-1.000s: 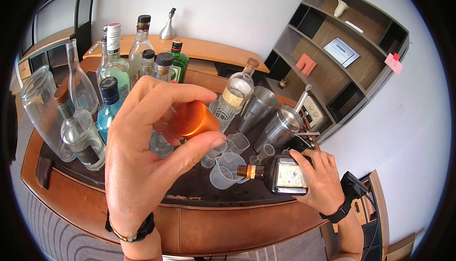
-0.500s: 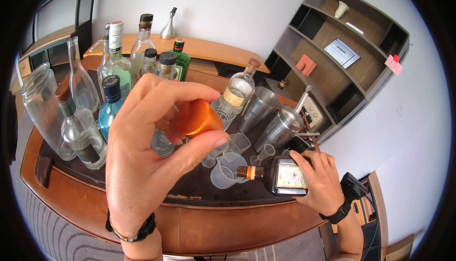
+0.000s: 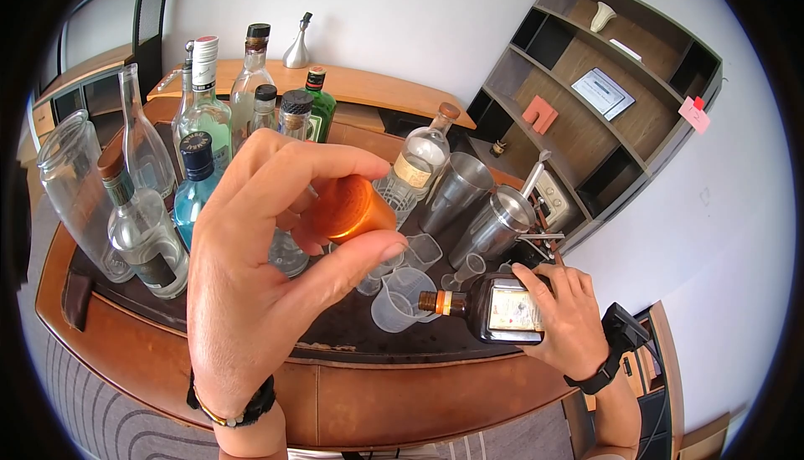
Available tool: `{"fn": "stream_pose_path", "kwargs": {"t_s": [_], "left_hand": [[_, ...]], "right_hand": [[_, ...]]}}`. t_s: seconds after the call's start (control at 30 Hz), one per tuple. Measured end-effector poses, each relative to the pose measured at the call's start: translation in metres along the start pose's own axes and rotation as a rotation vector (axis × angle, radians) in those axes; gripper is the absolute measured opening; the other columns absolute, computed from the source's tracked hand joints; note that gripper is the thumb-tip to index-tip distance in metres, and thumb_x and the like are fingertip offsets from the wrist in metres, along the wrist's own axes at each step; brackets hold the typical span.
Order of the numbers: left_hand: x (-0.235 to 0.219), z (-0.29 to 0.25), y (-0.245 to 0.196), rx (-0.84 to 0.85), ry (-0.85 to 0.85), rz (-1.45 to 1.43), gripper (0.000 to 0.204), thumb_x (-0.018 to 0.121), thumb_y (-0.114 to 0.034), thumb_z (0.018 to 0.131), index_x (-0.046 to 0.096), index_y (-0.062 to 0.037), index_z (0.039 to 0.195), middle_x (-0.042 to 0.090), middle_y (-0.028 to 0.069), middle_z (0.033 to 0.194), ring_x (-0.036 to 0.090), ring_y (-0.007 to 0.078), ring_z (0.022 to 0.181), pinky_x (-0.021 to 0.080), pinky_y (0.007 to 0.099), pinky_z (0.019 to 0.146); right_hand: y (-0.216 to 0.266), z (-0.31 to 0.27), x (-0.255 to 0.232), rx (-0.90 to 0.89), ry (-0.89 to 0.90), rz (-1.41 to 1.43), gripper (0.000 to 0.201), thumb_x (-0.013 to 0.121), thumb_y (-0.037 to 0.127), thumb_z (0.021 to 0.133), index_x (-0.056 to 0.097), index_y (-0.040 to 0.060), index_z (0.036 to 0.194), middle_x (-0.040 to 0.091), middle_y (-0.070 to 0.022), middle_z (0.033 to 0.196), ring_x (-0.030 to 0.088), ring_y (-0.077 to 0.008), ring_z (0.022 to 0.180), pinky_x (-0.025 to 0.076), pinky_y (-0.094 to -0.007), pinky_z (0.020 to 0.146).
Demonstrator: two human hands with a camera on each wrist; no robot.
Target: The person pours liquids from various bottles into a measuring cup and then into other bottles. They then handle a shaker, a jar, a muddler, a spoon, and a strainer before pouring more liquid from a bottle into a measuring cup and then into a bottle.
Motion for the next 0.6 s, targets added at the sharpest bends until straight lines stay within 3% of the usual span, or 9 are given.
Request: {"fn": "stream_pose_path", "kwargs": {"t_s": [0.13, 0.33, 0.5, 0.6], "left_hand": [[0.0, 0.0, 0.001, 0.017, -0.018, -0.027, 0.037, 0.087, -0.008, 0.069, 0.071, -0.007, 0.103, 0.056, 0.0022, 0.084, 0.056, 0.0121, 0.073, 0.048, 0.0235, 0.061], [0.001, 0.0, 0.0, -0.034, 0.047, 0.011, 0.038, 0.085, -0.005, 0.071, 0.071, -0.0056, 0.106, 0.058, 0.0029, 0.089, 0.057, 0.0113, 0.075, 0.048, 0.0233, 0.065], [0.014, -0.001, -0.001, -0.078, 0.096, 0.066, 0.039, 0.084, -0.004, 0.073, 0.07, -0.0049, 0.109, 0.06, 0.0037, 0.097, 0.059, 0.0113, 0.079, 0.048, 0.0242, 0.07], [0.031, -0.004, -0.003, -0.059, 0.148, 0.034, 0.042, 0.083, -0.003, 0.073, 0.069, -0.0062, 0.113, 0.061, 0.0034, 0.098, 0.059, 0.0112, 0.078, 0.049, 0.0243, 0.069]], "right_hand": [[-0.002, -0.003, 0.0, 0.023, -0.005, 0.028, 0.102, 0.091, 0.012, 0.045, 0.051, 0.0085, 0.139, 0.055, -0.0135, 0.118, 0.052, -0.0331, 0.11, 0.038, -0.043, 0.097], [-0.029, -0.038, 0.026, 0.201, -0.064, 0.289, 0.107, 0.094, 0.018, 0.047, 0.047, 0.0088, 0.142, 0.053, -0.0131, 0.118, 0.051, -0.0333, 0.111, 0.038, -0.0419, 0.099], [-0.049, -0.076, 0.076, 0.402, -0.171, 0.969, 0.109, 0.096, 0.021, 0.054, 0.041, 0.0046, 0.146, 0.05, -0.0121, 0.132, 0.047, -0.027, 0.129, 0.033, -0.0383, 0.113], [-0.045, -0.082, 0.09, 0.426, -0.233, 1.259, 0.112, 0.097, 0.023, 0.054, 0.039, 0.0023, 0.147, 0.048, -0.0119, 0.138, 0.046, -0.0253, 0.132, 0.032, -0.0367, 0.114]]}}
Point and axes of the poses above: each hand's wrist, its own z-axis towards the middle knuckle, its own x-axis out of the palm, y = z × x, the point moved 10 cm from there along z, towards the middle knuckle
